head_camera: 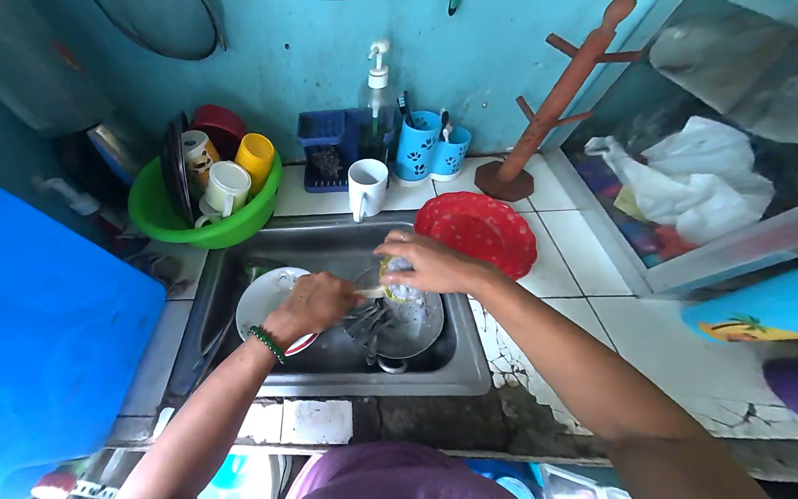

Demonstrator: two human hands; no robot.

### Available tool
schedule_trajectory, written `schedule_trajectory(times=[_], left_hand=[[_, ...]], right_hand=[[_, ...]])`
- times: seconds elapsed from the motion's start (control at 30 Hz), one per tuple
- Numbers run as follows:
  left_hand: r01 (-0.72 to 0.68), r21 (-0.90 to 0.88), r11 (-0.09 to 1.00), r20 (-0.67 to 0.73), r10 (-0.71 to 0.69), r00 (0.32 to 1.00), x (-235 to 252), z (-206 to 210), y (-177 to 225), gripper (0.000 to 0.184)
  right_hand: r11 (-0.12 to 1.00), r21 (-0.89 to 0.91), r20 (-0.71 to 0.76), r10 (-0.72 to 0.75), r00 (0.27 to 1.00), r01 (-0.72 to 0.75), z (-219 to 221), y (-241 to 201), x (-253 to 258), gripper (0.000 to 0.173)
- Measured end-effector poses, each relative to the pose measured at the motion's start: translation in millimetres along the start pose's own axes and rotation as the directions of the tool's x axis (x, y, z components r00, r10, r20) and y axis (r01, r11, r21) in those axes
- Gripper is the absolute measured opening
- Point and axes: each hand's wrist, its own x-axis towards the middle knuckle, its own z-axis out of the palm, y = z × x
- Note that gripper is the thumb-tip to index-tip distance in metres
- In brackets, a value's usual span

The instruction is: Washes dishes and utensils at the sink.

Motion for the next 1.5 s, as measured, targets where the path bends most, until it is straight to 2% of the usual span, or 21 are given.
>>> schedule_trajectory(times=[0.07, 0.17, 0.23, 0.3, 0.37, 0.43, 0.5, 0.57, 0.6, 0.67, 0.77, 0.83, 0.93, 1.0, 1.03, 1.07, 1.13, 1.2, 1.27, 1.37, 1.5], left_hand=[[-0.026, 0.015, 1.000, -0.032, 0.027, 0.999, -2, 1, -1, 0.041], [-0.125, 0.172, 0.977, -0.163, 0.154, 0.975, -1, 7, 4, 0.039], [-0.167, 0.242, 0.956, -0.232, 0.224, 0.947, -2, 11, 3, 0.037], [-0.164, 0.200, 0.966, -0.276, 0.216, 0.937, -4, 16, -5, 0.037], [-0.122, 0.054, 0.991, -0.303, 0.132, 0.944, -7, 18, -13, 0.039], [-0.082, -0.168, 0.982, -0.337, 0.021, 0.941, -6, 24, -17, 0.041], [-0.094, -0.425, 0.900, -0.388, -0.088, 0.917, 4, 41, -16, 0.040], [-0.139, -0.666, 0.733, -0.378, -0.170, 0.910, 20, 58, -4, 0.034], [-0.148, -0.764, 0.628, -0.342, -0.200, 0.918, 29, 66, 3, 0.032], [-0.137, -0.873, 0.469, -0.286, -0.263, 0.922, 46, 81, 15, 0.034], [-0.013, -0.873, 0.488, -0.197, -0.328, 0.924, 56, 90, 16, 0.033], [0.022, -0.875, 0.484, -0.144, -0.303, 0.942, 53, 80, 10, 0.030], [-0.145, -0.913, 0.382, -0.214, -0.144, 0.966, 56, 61, -3, 0.054], [-0.276, -0.917, 0.287, -0.310, -0.080, 0.947, 65, 51, -1, 0.043], [-0.319, -0.905, 0.282, -0.358, -0.097, 0.929, 69, 46, 2, 0.029], [-0.333, -0.885, 0.324, -0.392, -0.136, 0.910, 71, 41, 7, 0.026], [-0.299, -0.835, 0.463, -0.426, -0.198, 0.883, 69, 33, 13, 0.036], [-0.271, -0.807, 0.524, -0.442, -0.234, 0.866, 65, 21, 18, 0.042], [-0.299, -0.809, 0.507, -0.471, -0.254, 0.845, 60, 6, 19, 0.044], [-0.373, -0.793, 0.482, -0.517, -0.209, 0.830, 61, 1, 17, 0.039], [-0.340, -0.825, 0.452, -0.448, -0.155, 0.880, 71, 24, 17, 0.037]], right_hand=[[1.000, 0.024, 0.151, -0.021, 0.988, 0.017, 0, -3, -3, 0.049], [0.996, -0.093, 0.286, 0.014, 0.958, 0.013, 12, -7, 1, 0.027], [0.996, -0.086, 0.317, 0.034, 0.948, -0.007, 16, -3, 3, 0.027], [0.997, 0.054, 0.247, 0.034, 0.968, -0.049, 13, 7, -3, 0.027], [0.956, 0.288, 0.032, 0.048, 0.998, -0.055, 17, 26, -11, 0.020], [0.770, 0.637, -0.192, 0.204, 0.960, -0.036, 30, 33, -15, 0.013], [0.382, 0.916, -0.299, 0.441, 0.846, 0.125, 48, 21, -8, 0.014], [0.050, 0.945, -0.292, 0.584, 0.758, 0.325, 65, 2, 10, 0.022], [-0.053, 0.915, -0.285, 0.619, 0.732, 0.400, 73, -9, 19, 0.025], [-0.155, 0.883, -0.248, 0.647, 0.721, 0.442, 87, -24, 30, 0.033], [-0.141, 0.925, -0.198, 0.613, 0.765, 0.353, 95, -15, 27, 0.029], [-0.038, 0.967, -0.192, 0.547, 0.815, 0.253, 91, 0, 17, 0.030], [0.155, 0.980, -0.180, 0.420, 0.890, 0.126, 79, 15, 5, 0.028], [0.219, 0.974, -0.146, 0.383, 0.912, 0.063, 72, 17, 6, 0.024], [0.233, 0.971, -0.140, 0.375, 0.916, 0.053, 69, 16, 7, 0.024], [0.245, 0.968, -0.152, 0.370, 0.916, 0.062, 66, 15, 7, 0.025], [0.272, 0.958, -0.188, 0.350, 0.918, 0.092, 67, 15, 7, 0.028], [0.314, 0.946, -0.178, 0.303, 0.936, 0.078, 74, 15, -1, 0.028], [0.388, 0.922, -0.112, 0.251, 0.962, 0.006, 87, 17, -10, 0.024], [0.421, 0.906, -0.069, 0.252, 0.965, -0.045, 86, 20, -14, 0.024], [0.357, 0.928, -0.216, 0.276, 0.937, 0.109, 65, 21, -4, 0.027]])
